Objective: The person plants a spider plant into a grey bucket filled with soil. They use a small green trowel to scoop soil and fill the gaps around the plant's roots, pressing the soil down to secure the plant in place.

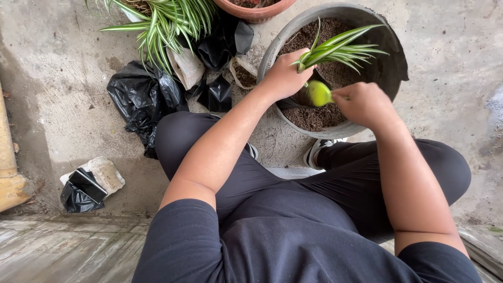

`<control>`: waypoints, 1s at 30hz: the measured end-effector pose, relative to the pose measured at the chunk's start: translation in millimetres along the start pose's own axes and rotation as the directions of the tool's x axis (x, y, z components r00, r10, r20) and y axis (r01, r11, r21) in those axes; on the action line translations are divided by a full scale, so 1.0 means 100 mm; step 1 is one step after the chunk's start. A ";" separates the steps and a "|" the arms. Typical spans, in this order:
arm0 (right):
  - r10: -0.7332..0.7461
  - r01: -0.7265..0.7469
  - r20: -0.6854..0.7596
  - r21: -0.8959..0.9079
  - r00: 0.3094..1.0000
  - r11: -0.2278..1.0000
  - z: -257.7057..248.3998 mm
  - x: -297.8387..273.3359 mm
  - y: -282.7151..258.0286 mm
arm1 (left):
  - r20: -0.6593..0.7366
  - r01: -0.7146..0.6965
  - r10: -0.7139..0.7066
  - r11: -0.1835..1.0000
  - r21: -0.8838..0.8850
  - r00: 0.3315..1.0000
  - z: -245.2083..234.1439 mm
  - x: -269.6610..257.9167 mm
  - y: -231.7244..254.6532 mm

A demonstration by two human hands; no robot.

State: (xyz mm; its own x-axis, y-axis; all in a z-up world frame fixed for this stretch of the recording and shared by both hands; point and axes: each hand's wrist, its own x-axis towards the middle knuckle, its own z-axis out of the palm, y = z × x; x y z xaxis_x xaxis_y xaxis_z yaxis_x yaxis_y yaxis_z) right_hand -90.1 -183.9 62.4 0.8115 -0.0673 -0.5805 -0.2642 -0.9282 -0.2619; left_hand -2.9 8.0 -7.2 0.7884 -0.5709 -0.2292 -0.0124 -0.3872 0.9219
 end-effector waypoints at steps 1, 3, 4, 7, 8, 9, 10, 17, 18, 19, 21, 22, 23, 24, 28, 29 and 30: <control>-0.001 0.001 -0.001 0.002 1.000 1.000 0.00 -0.02 0.00 | 0.000 0.000 0.000 1.000 0.003 1.000 0.00 0.00 0.01; -0.070 0.072 -0.089 0.020 0.994 0.997 0.00 -0.05 0.01 | 0.013 0.030 -0.031 0.998 0.050 0.999 0.00 0.01 0.04; -0.070 0.072 -0.090 0.021 0.993 0.997 0.04 -0.04 0.06 | 0.014 0.029 -0.030 0.998 0.051 0.999 -0.02 -0.02 0.07; -0.058 0.032 -0.223 -0.115 0.973 0.993 0.12 -0.03 0.16 | -0.019 0.037 -0.036 0.998 0.043 0.999 -0.03 -0.09 0.15; -0.074 0.042 -0.201 -0.158 0.977 0.986 0.13 -0.03 0.15 | -0.017 0.035 -0.034 0.999 0.036 0.999 -0.03 -0.08 0.15; -0.088 0.052 -0.178 -0.199 0.980 0.979 0.15 -0.04 0.12 | -0.014 0.035 -0.034 0.999 0.030 0.999 -0.03 -0.09 0.15; -0.088 0.052 -0.178 -0.197 0.980 0.979 0.13 -0.05 0.12 | -0.013 0.034 -0.034 0.999 0.031 0.999 -0.03 -0.09 0.16; -0.073 0.045 -0.138 -0.195 0.988 0.980 0.12 -0.03 0.05 | -0.006 0.020 -0.020 1.000 0.019 1.000 -0.02 -0.07 0.14; -0.013 0.002 -0.055 -0.201 0.998 0.980 0.11 -0.04 0.01 | -0.003 0.037 -0.037 0.999 0.011 0.999 -0.03 -0.08 0.16; -0.013 0.002 -0.055 -0.200 0.998 0.980 0.13 -0.04 0.06 | -0.002 0.037 -0.037 0.999 0.012 0.999 -0.02 -0.08 0.15; -0.142 0.076 -0.266 -0.245 0.953 0.966 0.16 -0.03 0.17 | -0.010 0.024 -0.024 0.999 0.029 1.000 -0.02 -0.07 0.14; -0.143 0.076 -0.266 -0.246 0.953 0.966 0.15 -0.01 0.13 | -0.011 0.024 -0.023 0.999 0.029 1.000 -0.02 -0.06 0.13; -0.132 0.092 -0.201 -0.198 0.971 0.976 0.15 0.01 0.09 | 0.009 0.023 -0.023 1.000 0.004 1.000 -0.02 -0.06 0.13; -0.125 0.105 -0.135 -0.150 0.983 0.983 0.15 0.03 0.06 | 0.029 0.022 -0.022 1.000 -0.020 0.999 -0.02 -0.05 0.12; -0.076 0.060 -0.106 -0.150 0.991 0.987 0.10 -0.01 0.00 | -0.010 0.010 -0.010 0.999 0.031 1.000 -0.01 -0.05 0.11; -0.062 0.044 -0.132 -0.134 0.989 0.990 0.07 -0.01 0.02 | -0.012 0.029 -0.028 0.999 0.037 1.000 -0.01 -0.06 0.12; -0.048 0.030 -0.157 -0.118 0.986 0.993 0.05 -0.01 0.04 | -0.013 0.047 -0.047 0.998 0.043 0.999 -0.01 -0.06 0.14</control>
State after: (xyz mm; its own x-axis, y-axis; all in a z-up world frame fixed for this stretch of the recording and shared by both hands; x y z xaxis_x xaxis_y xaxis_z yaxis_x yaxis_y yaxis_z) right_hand -94.5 -185.5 58.0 0.8950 -0.0792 -0.4391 -0.1768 -0.9665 -0.1862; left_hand -7.1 6.9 7.1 0.7963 -0.5425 -0.2678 -0.0019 -0.4449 0.8956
